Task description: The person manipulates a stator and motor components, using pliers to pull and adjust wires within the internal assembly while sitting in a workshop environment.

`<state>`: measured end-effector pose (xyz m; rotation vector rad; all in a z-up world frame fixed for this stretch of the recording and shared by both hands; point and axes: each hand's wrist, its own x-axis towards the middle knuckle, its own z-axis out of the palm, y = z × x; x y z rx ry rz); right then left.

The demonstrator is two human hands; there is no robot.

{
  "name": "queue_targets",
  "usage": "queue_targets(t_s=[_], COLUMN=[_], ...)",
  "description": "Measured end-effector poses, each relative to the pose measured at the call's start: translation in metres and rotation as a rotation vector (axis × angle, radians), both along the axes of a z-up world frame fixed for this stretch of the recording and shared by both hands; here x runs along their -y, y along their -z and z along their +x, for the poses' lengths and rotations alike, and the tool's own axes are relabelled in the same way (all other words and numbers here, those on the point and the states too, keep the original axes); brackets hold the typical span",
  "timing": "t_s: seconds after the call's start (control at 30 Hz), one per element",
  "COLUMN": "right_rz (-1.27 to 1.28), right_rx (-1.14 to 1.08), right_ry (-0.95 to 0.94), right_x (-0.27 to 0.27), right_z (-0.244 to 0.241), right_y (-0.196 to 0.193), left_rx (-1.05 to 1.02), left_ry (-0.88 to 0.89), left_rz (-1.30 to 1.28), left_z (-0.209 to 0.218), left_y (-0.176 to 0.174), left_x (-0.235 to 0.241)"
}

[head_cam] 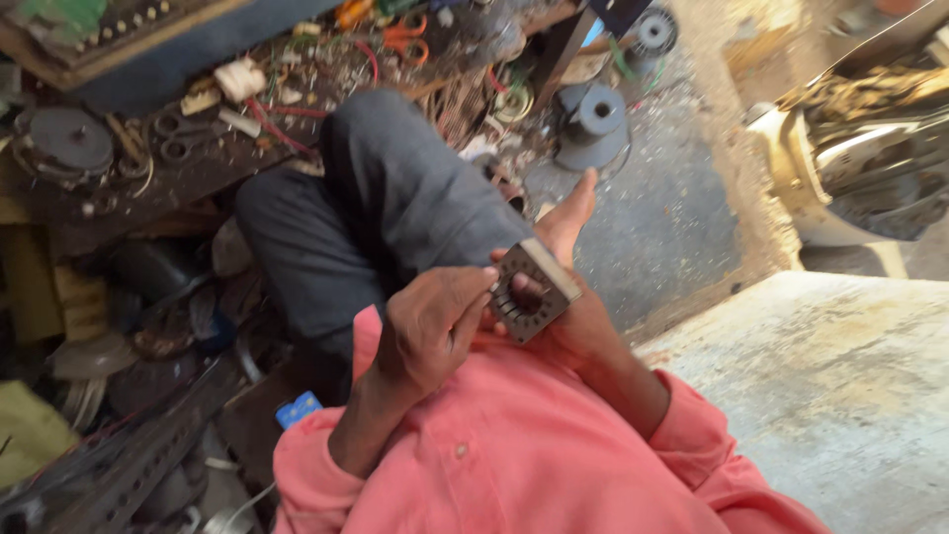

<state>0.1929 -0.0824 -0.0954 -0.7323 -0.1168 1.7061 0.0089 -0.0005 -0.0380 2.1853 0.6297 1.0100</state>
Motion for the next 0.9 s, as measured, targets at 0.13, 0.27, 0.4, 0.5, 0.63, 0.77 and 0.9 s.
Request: queue_targets(t_s=[0.13, 0.27, 0.4, 0.5, 0.63, 0.77, 0.9], right_rz=[-0.054, -0.179, -0.115, -0.055, -0.089, -0.071, -0.099], right_rx=[-0.089, -0.082, -0.046, -0.102, -0.047, -0.059, -0.033], right_ry=[-0.012, 0.054, 0.02, -0.021, -0.055, -0.033, -0.057], right_x=[-0.004, -0.005, -0.003, -0.002, 0.002, -0.004, -0.006], right_z=[-0.002, -0.01, -0.013, -0.011, -0.011, -0.015, -0.014], right_y=[0.004, 0.021, 0.035, 0.041, 0.046, 0.047, 0.043], left_rx=[-0.096, -0.182, -0.176, -0.116, -0.269, -0.276, -0.235], left_ry=[0.111, 0.148, 0.158, 0.085, 0.118, 0.113, 0.052], left_rz=[0.167, 0.327, 0.239, 0.209, 0.192, 0.168, 0.121], left_z=[-0.002, -0.005, -0.001, -0.003, -0.006, -0.008, -0.01], left_y=[-0.004, 0.004, 0.014, 0.016, 0.019, 0.023, 0.023], left_x=[-0.004, -0.006, -0.008, -0.006, -0.002, -0.001, 0.0])
